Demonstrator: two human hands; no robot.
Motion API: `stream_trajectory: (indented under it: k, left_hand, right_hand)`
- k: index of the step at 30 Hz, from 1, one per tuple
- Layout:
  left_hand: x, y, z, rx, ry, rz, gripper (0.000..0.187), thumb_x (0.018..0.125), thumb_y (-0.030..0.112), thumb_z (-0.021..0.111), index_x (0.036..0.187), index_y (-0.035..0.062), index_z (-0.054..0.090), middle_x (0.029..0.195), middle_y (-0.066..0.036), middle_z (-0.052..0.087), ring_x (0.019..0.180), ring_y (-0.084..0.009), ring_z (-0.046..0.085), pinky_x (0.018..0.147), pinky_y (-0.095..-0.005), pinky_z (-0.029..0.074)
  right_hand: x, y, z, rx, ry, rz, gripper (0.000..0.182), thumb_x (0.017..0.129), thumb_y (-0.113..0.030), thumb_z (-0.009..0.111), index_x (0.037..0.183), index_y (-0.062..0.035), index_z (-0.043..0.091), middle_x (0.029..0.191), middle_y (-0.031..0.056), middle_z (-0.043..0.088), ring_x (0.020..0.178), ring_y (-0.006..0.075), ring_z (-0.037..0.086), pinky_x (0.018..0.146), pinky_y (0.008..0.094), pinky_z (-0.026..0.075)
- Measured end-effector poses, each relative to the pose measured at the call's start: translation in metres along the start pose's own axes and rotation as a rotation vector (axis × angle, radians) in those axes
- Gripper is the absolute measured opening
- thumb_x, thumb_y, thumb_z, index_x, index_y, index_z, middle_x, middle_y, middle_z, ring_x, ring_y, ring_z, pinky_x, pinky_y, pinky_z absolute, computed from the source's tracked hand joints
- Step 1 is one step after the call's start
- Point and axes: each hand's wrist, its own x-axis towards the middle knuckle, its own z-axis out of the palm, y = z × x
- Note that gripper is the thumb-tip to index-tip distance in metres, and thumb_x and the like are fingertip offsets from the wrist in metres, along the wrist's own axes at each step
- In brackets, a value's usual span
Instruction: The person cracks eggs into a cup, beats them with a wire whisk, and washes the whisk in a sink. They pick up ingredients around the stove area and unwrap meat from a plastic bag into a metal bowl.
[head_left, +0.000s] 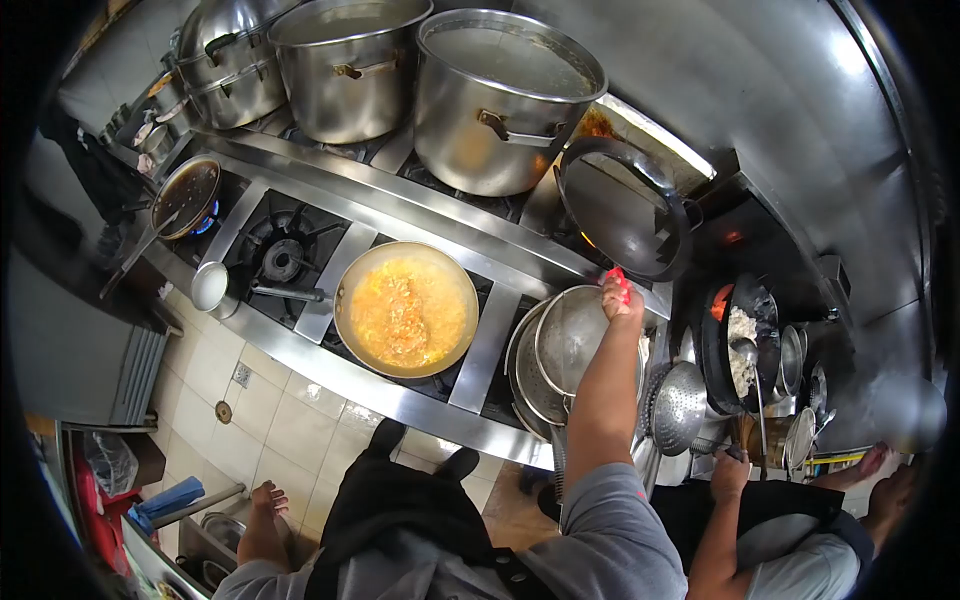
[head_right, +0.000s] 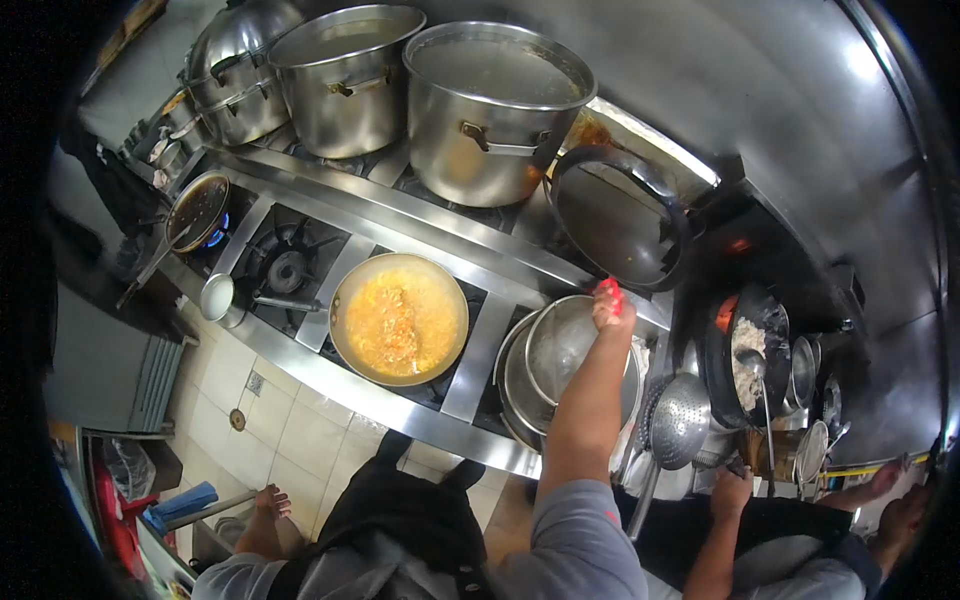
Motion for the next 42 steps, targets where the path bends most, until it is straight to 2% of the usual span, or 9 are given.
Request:
stream_trajectory:
  k: [7,9,10,12,17,25,31,35,42]
  left_hand:
    - [-0.010,0.003,0.006,-0.064,0.054,-0.013,0.041,0.089,0.036,0.044,0.113,0.0040,0.051,0.096,-0.013,0.059,0.072,-0.0273,0.057,0.055,-0.0407,0.043]
    - [0.039,-0.012,-0.025,-0.469,-0.849,-0.370,0.021,0.085,0.030,0.047,0.075,0.0126,0.048,0.064,-0.004,0.046,0.050,-0.0185,0.042,0.045,-0.0342,0.032]
    - [0.014,-0.007,-0.007,-0.282,-0.441,-0.213,0.031,0.080,0.028,0.051,0.062,0.0167,0.028,0.054,0.001,0.024,0.043,-0.0138,0.024,0.041,-0.0315,0.020]
    - [0.009,-0.001,0.015,0.108,-0.073,-0.181,0.017,0.079,0.030,0.054,0.075,0.0145,0.049,0.067,-0.006,0.053,0.053,-0.0212,0.050,0.050,-0.0382,0.041]
    - [0.024,0.056,0.061,0.624,-0.105,-0.026,0.021,0.090,0.029,0.050,0.097,0.0101,0.056,0.080,-0.009,0.062,0.066,-0.0250,0.062,0.055,-0.0452,0.048]
    - [0.043,0.165,0.147,1.098,-0.425,0.255,0.025,0.092,0.025,0.046,0.106,0.0059,0.055,0.088,-0.015,0.066,0.065,-0.0274,0.065,0.046,-0.0410,0.048]
    - [0.039,0.191,0.194,1.489,-0.528,0.460,0.027,0.087,0.025,0.053,0.094,0.0003,0.061,0.080,-0.013,0.066,0.061,-0.0244,0.064,0.046,-0.0396,0.051]
    - [0.073,0.209,0.225,2.031,-1.150,2.098,0.023,0.075,0.026,0.065,0.079,0.0041,0.063,0.071,-0.013,0.064,0.065,-0.0294,0.064,0.052,-0.0431,0.049]
    - [0.031,0.181,0.276,2.203,-0.956,0.923,0.024,0.079,0.028,0.059,0.083,0.0051,0.065,0.074,-0.014,0.065,0.075,-0.0301,0.064,0.061,-0.0446,0.050]
  right_hand:
    - [0.007,-0.005,-0.014,-0.034,-0.077,-0.012,0.040,0.093,-0.035,0.034,0.097,0.0005,0.053,0.072,0.0116,0.054,0.049,0.0143,0.048,0.038,0.0242,0.038]
    - [-0.026,0.021,-0.022,-0.086,-0.092,-0.071,0.044,0.092,-0.037,0.035,0.102,0.0012,0.055,0.076,0.0139,0.058,0.049,0.0151,0.050,0.038,0.0249,0.038]
    - [-0.053,0.051,-0.022,-0.074,-0.080,-0.103,0.043,0.093,-0.038,0.035,0.105,-0.0027,0.056,0.077,0.0144,0.059,0.050,0.0159,0.053,0.039,0.0261,0.040]
    - [-0.123,0.132,-0.017,-0.082,-0.070,-0.141,0.040,0.094,-0.039,0.035,0.108,-0.0091,0.057,0.079,0.0138,0.060,0.054,0.0172,0.056,0.040,0.0269,0.044]
    - [-0.263,0.268,0.004,-0.496,0.154,-0.220,0.033,0.091,-0.035,0.050,0.114,-0.0110,0.051,0.078,0.0067,0.059,0.049,0.0116,0.052,0.033,0.0222,0.038]
    - [-0.419,0.327,0.041,-0.925,0.420,-1.615,0.062,0.082,-0.028,0.055,0.135,-0.0022,0.036,0.085,0.0084,0.056,0.049,0.0090,0.046,0.040,0.0197,0.038]
    - [-0.552,0.384,0.069,-1.207,1.048,-2.546,0.053,0.091,-0.019,0.047,0.138,0.0032,0.034,0.142,0.0173,0.036,0.131,0.0273,0.033,0.108,0.0383,0.025]
    - [-0.634,0.446,0.071,-1.181,1.322,-2.740,0.055,0.088,-0.007,0.050,0.140,-0.0005,0.033,0.144,0.0147,0.035,0.130,0.0248,0.035,0.108,0.0365,0.025]
    - [-0.789,0.638,0.018,-0.651,2.071,-3.151,0.054,0.088,-0.005,0.054,0.136,0.0008,0.029,0.107,0.0137,0.052,0.087,0.0157,0.053,0.079,0.0279,0.045]
